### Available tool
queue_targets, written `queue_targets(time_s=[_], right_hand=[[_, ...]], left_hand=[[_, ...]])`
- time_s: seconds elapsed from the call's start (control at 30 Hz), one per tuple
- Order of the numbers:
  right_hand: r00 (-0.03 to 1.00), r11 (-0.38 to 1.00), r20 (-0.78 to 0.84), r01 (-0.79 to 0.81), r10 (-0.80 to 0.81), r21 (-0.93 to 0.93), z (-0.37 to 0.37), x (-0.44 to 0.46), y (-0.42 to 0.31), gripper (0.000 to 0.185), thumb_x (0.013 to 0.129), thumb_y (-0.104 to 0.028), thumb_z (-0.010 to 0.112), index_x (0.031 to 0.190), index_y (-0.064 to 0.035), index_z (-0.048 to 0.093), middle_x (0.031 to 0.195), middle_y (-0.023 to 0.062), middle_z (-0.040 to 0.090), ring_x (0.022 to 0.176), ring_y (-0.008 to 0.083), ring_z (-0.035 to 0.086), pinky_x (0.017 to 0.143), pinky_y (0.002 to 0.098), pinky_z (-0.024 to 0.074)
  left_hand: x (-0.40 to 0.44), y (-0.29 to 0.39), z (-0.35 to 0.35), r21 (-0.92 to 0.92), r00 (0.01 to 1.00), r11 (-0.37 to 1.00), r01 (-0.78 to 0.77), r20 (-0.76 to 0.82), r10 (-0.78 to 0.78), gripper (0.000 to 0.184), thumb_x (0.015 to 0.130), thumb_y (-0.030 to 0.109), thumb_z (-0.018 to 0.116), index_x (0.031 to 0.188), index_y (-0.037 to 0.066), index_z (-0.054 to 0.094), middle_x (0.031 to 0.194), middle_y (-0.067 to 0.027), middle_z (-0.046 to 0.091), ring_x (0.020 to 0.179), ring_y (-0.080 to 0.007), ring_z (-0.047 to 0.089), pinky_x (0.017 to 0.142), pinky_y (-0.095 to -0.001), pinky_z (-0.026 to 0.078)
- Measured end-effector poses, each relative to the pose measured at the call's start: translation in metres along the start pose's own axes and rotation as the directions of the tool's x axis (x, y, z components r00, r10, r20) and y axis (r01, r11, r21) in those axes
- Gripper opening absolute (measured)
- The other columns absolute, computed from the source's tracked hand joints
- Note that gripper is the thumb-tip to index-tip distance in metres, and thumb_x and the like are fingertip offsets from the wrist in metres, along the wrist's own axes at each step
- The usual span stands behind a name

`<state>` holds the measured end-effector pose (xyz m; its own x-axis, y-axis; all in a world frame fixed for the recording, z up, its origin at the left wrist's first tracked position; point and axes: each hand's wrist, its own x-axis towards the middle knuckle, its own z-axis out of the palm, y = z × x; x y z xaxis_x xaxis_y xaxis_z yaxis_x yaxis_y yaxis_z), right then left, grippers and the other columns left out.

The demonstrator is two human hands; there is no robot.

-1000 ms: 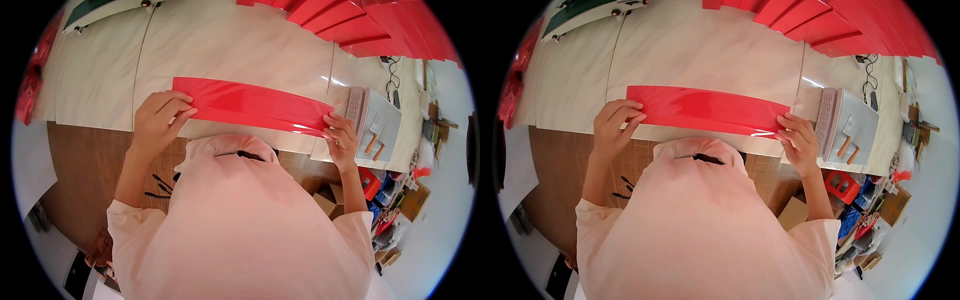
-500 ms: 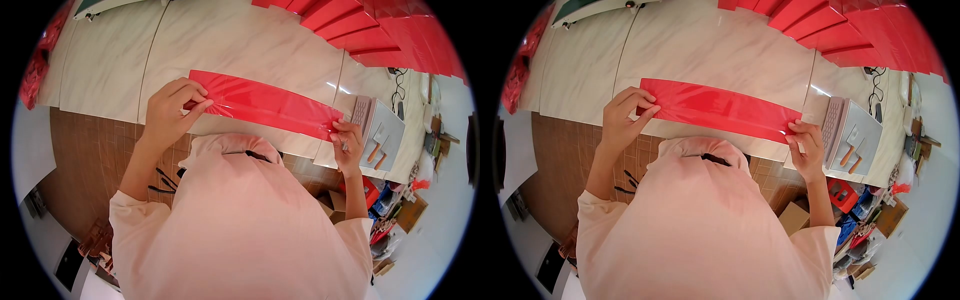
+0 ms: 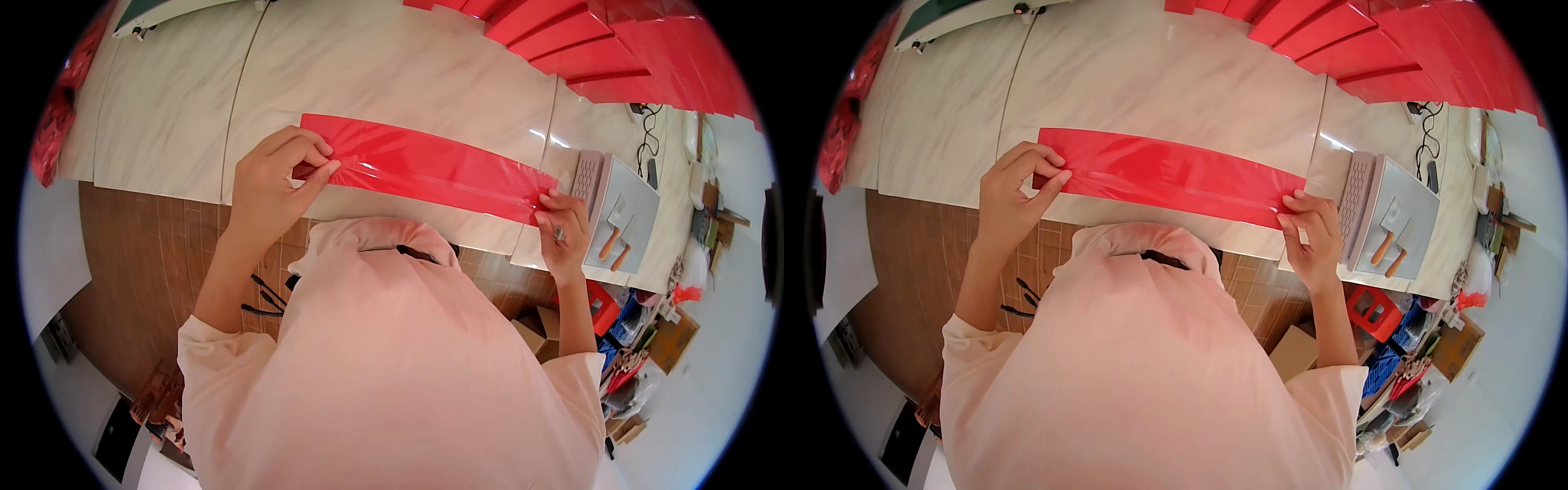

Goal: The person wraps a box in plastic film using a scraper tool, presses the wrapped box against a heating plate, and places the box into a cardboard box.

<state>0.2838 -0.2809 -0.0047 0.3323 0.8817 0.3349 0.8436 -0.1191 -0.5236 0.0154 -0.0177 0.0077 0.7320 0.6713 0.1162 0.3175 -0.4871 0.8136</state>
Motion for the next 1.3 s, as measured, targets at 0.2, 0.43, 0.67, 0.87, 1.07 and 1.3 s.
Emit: queue_targets(time_s=[0.2,0.43,0.67,0.87,1.07,1.3], right_hand=[[1.0,1.0,-0.013,0.011,-0.011,-0.012,0.002,0.0,0.0,0.016,0.073,0.003,0.072,0.075,-0.0015,0.057,0.091,0.0101,0.064,0.091,0.0279,0.061,0.077,0.034,0.0486],[1.0,1.0,-0.026,0.013,-0.014,-0.015,0.005,-0.001,0.002,0.017,0.072,0.004,0.072,0.074,-0.002,0.057,0.09,0.0102,0.063,0.091,0.0279,0.061,0.077,0.0341,0.0486],[0.999,0.999,-0.043,0.02,-0.021,-0.024,0.007,-0.003,0.003,0.018,0.071,0.003,0.073,0.073,-0.0025,0.057,0.09,0.0098,0.063,0.09,0.0275,0.062,0.076,0.0339,0.0489],[0.997,0.999,-0.071,0.013,-0.015,-0.033,0.009,-0.004,0.001,0.019,0.071,0.004,0.073,0.073,-0.0029,0.056,0.09,0.0099,0.064,0.09,0.0271,0.062,0.076,0.0336,0.049],[0.986,0.997,-0.149,-0.068,0.072,0.037,0.015,-0.008,-0.002,0.023,0.072,0.007,0.07,0.084,-0.0035,0.054,0.093,0.0104,0.063,0.091,0.0267,0.061,0.075,0.0334,0.0484],[0.97,0.984,-0.245,-0.044,0.0,-0.172,0.021,0.005,-0.038,0.027,0.072,0.009,0.061,0.094,-0.0063,0.058,0.098,0.0095,0.064,0.092,0.0265,0.057,0.083,0.0372,0.0401]], left_hand=[[0.0,0.002,0.001,-0.032,0.998,0.998,0.055,-0.005,-0.055,0.015,0.074,0.001,0.073,0.071,0.001,0.058,0.083,-0.0055,0.062,0.067,-0.0136,0.057,0.059,-0.025,0.045],[-0.001,0.001,0.002,-0.02,1.0,1.0,0.019,-0.012,-0.02,0.015,0.074,0.0,0.072,0.071,0.001,0.057,0.084,-0.0055,0.062,0.069,-0.0133,0.056,0.058,-0.0251,0.044],[0.0,0.002,0.003,-0.036,0.999,0.999,0.037,0.01,-0.037,0.017,0.074,-0.003,0.069,0.074,0.001,0.052,0.084,-0.0061,0.059,0.072,-0.0156,0.054,0.061,-0.0263,0.043],[0.0,0.004,0.003,-0.046,0.998,0.997,0.057,0.025,-0.056,0.018,0.075,-0.004,0.068,0.075,0.001,0.051,0.084,-0.006,0.058,0.072,-0.0156,0.052,0.062,-0.0258,0.042],[0.0,0.005,0.003,-0.109,0.992,0.987,0.122,0.056,-0.116,0.016,0.076,-0.005,0.066,0.078,0.001,0.051,0.086,-0.0057,0.056,0.07,-0.0144,0.05,0.062,-0.0256,0.041],[-0.001,0.002,0.002,-0.12,0.997,0.99,0.071,0.048,-0.065,0.016,0.077,-0.006,0.065,0.08,0.002,0.051,0.086,-0.0061,0.055,0.068,-0.0138,0.048,0.062,-0.0263,0.041]])
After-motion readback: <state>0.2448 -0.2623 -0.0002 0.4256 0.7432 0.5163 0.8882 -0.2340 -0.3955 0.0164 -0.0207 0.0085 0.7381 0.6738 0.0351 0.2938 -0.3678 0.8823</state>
